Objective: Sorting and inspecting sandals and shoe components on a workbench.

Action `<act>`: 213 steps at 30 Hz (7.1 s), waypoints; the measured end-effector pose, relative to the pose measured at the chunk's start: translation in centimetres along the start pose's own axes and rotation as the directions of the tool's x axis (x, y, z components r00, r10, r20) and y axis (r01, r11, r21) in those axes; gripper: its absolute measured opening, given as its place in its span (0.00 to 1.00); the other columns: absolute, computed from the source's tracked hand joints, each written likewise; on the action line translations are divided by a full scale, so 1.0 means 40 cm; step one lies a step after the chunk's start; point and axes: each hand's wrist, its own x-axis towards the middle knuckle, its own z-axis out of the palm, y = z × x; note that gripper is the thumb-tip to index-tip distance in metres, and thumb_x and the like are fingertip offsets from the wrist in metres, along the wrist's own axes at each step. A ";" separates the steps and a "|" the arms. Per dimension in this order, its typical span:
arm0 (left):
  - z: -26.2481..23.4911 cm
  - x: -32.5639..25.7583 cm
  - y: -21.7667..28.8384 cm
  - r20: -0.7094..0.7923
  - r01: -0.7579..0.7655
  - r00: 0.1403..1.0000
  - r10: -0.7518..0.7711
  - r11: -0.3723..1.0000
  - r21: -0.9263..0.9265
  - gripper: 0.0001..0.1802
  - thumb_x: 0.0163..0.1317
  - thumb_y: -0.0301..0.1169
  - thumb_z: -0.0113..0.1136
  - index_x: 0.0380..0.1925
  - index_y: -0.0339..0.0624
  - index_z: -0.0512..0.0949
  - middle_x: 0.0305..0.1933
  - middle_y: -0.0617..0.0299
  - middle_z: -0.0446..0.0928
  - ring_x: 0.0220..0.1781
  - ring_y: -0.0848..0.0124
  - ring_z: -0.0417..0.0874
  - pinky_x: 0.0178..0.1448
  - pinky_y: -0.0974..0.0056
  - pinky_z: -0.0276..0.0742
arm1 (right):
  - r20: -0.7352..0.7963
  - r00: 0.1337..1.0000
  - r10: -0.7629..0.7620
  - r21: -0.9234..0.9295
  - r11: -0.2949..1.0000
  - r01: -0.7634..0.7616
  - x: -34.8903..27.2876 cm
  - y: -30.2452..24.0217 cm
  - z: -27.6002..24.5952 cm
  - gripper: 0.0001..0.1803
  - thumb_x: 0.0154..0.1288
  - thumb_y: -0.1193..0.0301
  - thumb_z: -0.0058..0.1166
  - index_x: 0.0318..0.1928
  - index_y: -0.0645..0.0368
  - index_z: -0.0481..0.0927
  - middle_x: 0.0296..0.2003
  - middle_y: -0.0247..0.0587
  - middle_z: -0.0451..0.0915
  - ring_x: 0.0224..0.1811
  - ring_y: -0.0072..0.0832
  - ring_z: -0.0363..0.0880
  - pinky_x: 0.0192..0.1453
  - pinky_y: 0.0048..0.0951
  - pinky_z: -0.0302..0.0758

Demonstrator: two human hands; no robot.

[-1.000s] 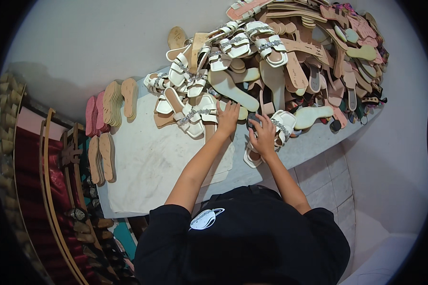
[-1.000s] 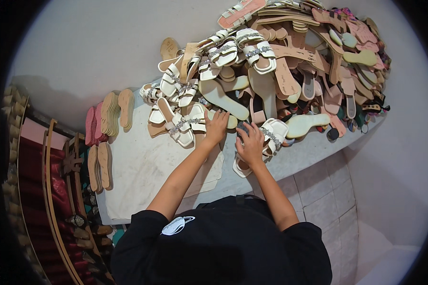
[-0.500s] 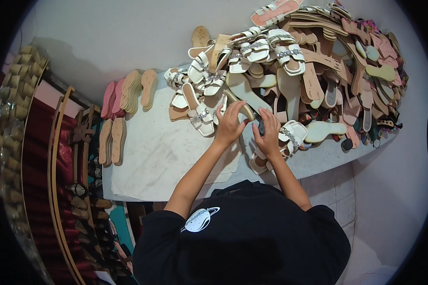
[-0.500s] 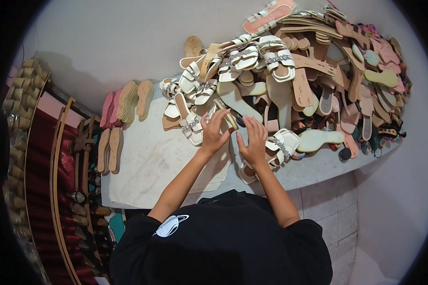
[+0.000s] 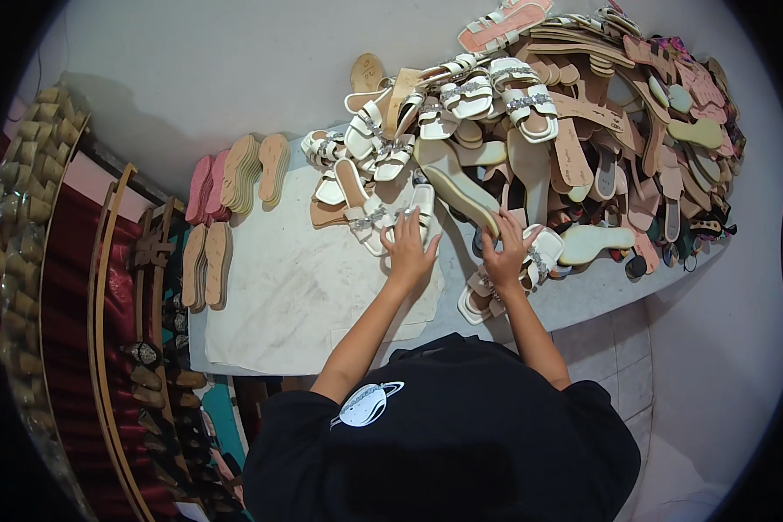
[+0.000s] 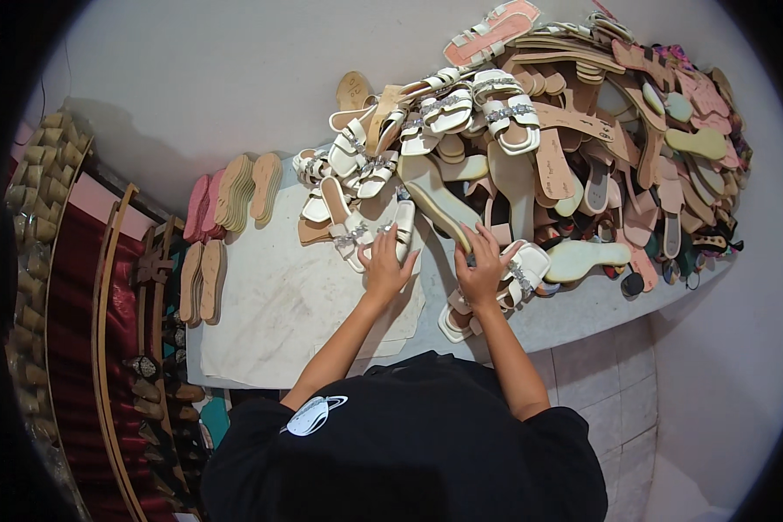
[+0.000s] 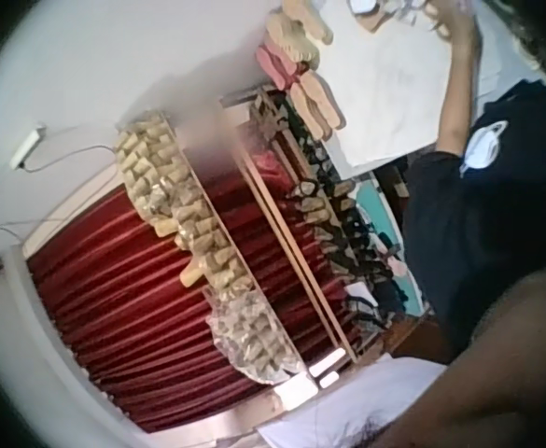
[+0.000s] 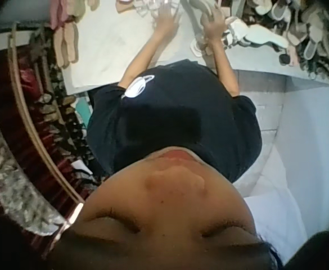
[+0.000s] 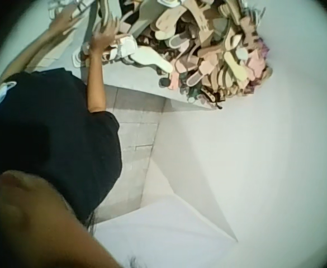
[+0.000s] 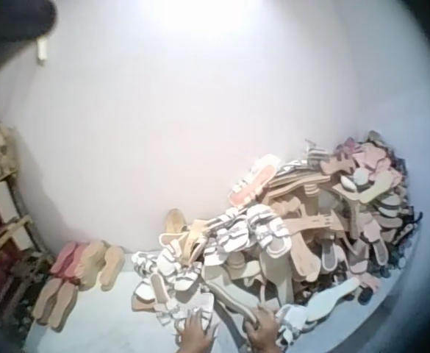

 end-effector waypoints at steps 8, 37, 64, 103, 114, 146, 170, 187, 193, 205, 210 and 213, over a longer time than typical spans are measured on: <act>-0.066 0.036 0.039 -0.081 0.065 0.992 -0.098 0.937 -0.343 0.26 0.64 0.39 0.38 0.59 0.38 0.56 0.47 0.59 0.74 0.57 0.65 0.67 0.62 0.48 0.34 | 0.125 0.922 -0.367 -0.030 0.927 0.373 -0.031 -0.034 0.004 0.25 0.44 0.71 0.55 0.48 0.44 0.76 0.45 0.28 0.74 0.57 0.35 0.66 0.63 0.60 0.19; -0.125 -0.019 -0.018 0.208 0.268 0.911 -0.356 0.127 -0.955 0.29 0.57 0.20 0.54 0.58 0.28 0.57 0.46 0.52 0.73 0.42 0.74 0.78 0.46 0.73 0.76 | 0.551 0.628 -0.550 0.089 0.787 0.611 0.021 -0.017 0.017 0.32 0.58 0.56 0.44 0.62 0.53 0.60 0.63 0.34 0.57 0.67 0.41 0.48 0.60 0.66 0.20; -0.218 -0.123 -0.072 0.491 0.484 0.867 -0.091 0.392 -0.783 0.27 0.58 0.22 0.52 0.59 0.35 0.59 0.47 0.60 0.72 0.38 0.83 0.74 0.40 0.79 0.70 | 0.712 0.474 -0.519 -0.007 0.670 0.743 0.111 -0.036 0.072 0.35 0.63 0.48 0.32 0.66 0.52 0.49 0.66 0.35 0.48 0.69 0.36 0.44 0.61 0.65 0.22; -0.431 -0.224 -0.399 0.111 0.302 0.813 -0.572 0.250 -0.920 0.27 0.59 0.20 0.48 0.58 0.34 0.55 0.49 0.54 0.70 0.40 0.79 0.75 0.44 0.75 0.72 | 0.642 0.689 -0.336 0.295 0.938 0.183 -0.150 -0.520 0.323 0.38 0.55 0.59 0.54 0.63 0.57 0.55 0.62 0.44 0.58 0.66 0.45 0.50 0.61 0.64 0.24; -0.484 -0.139 -0.616 0.146 0.281 0.832 -0.536 0.180 -0.943 0.25 0.59 0.21 0.49 0.57 0.34 0.58 0.50 0.53 0.70 0.49 0.74 0.73 0.51 0.72 0.69 | 0.559 0.755 -0.343 0.530 0.848 -0.007 -0.189 -0.697 0.492 0.47 0.46 0.68 0.65 0.64 0.62 0.50 0.63 0.62 0.48 0.66 0.49 0.50 0.64 0.37 0.56; -0.319 0.086 -0.989 0.165 0.424 0.850 -0.500 0.465 -0.777 0.26 0.69 0.42 0.28 0.61 0.36 0.54 0.63 0.48 0.57 0.66 0.62 0.56 0.66 0.63 0.50 | 0.418 0.894 -0.160 0.274 0.961 0.044 0.037 -0.675 1.140 0.37 0.57 0.69 0.51 0.64 0.60 0.49 0.63 0.66 0.40 0.62 0.61 0.50 0.59 0.39 0.63; -0.313 0.105 -0.970 0.141 0.448 0.855 -0.499 0.575 -0.685 0.30 0.67 0.46 0.30 0.61 0.34 0.51 0.64 0.43 0.54 0.66 0.54 0.56 0.66 0.59 0.51 | 0.472 0.875 -0.104 0.221 0.975 -0.003 0.034 -0.663 1.134 0.36 0.54 0.65 0.53 0.61 0.66 0.55 0.62 0.67 0.44 0.61 0.57 0.55 0.58 0.43 0.63; -0.362 0.072 -0.878 0.108 0.374 0.909 -0.403 0.674 -0.637 0.27 0.67 0.40 0.35 0.60 0.32 0.53 0.62 0.41 0.56 0.64 0.51 0.58 0.64 0.57 0.54 | 0.465 0.883 -0.063 0.264 0.962 -0.070 -0.025 -0.661 0.971 0.37 0.52 0.68 0.56 0.62 0.59 0.55 0.63 0.65 0.42 0.62 0.57 0.54 0.59 0.40 0.63; -0.333 -0.013 -0.726 0.177 0.360 0.929 -0.324 0.690 -0.628 0.26 0.66 0.38 0.37 0.59 0.33 0.55 0.62 0.42 0.57 0.64 0.50 0.57 0.64 0.56 0.54 | 0.446 0.895 -0.001 0.268 0.954 -0.133 -0.131 -0.605 0.727 0.31 0.54 0.73 0.53 0.59 0.58 0.61 0.64 0.55 0.48 0.66 0.48 0.49 0.65 0.39 0.54; -0.173 -0.100 -0.375 0.290 0.168 0.957 0.033 0.749 -0.641 0.27 0.64 0.39 0.40 0.57 0.33 0.58 0.59 0.42 0.61 0.61 0.50 0.60 0.64 0.56 0.55 | 0.205 0.958 0.202 0.020 0.977 -0.211 -0.216 -0.396 0.382 0.24 0.54 0.71 0.52 0.54 0.58 0.67 0.60 0.54 0.57 0.60 0.49 0.59 0.60 0.39 0.60; -0.126 -0.079 -0.249 0.286 0.100 0.949 0.136 0.728 -0.678 0.27 0.64 0.39 0.40 0.57 0.30 0.57 0.59 0.41 0.60 0.62 0.49 0.58 0.64 0.55 0.54 | 0.155 0.970 0.189 0.017 0.981 -0.194 -0.196 -0.284 0.286 0.23 0.54 0.70 0.51 0.52 0.58 0.69 0.57 0.52 0.61 0.58 0.48 0.61 0.59 0.41 0.60; -0.096 -0.066 -0.195 0.262 0.061 0.950 0.167 0.727 -0.684 0.27 0.64 0.39 0.40 0.57 0.29 0.57 0.59 0.41 0.60 0.62 0.49 0.59 0.64 0.55 0.54 | 0.171 0.969 0.181 -0.160 0.975 -0.154 -0.160 -0.190 0.239 0.22 0.53 0.70 0.51 0.51 0.57 0.69 0.56 0.52 0.62 0.57 0.47 0.63 0.58 0.40 0.60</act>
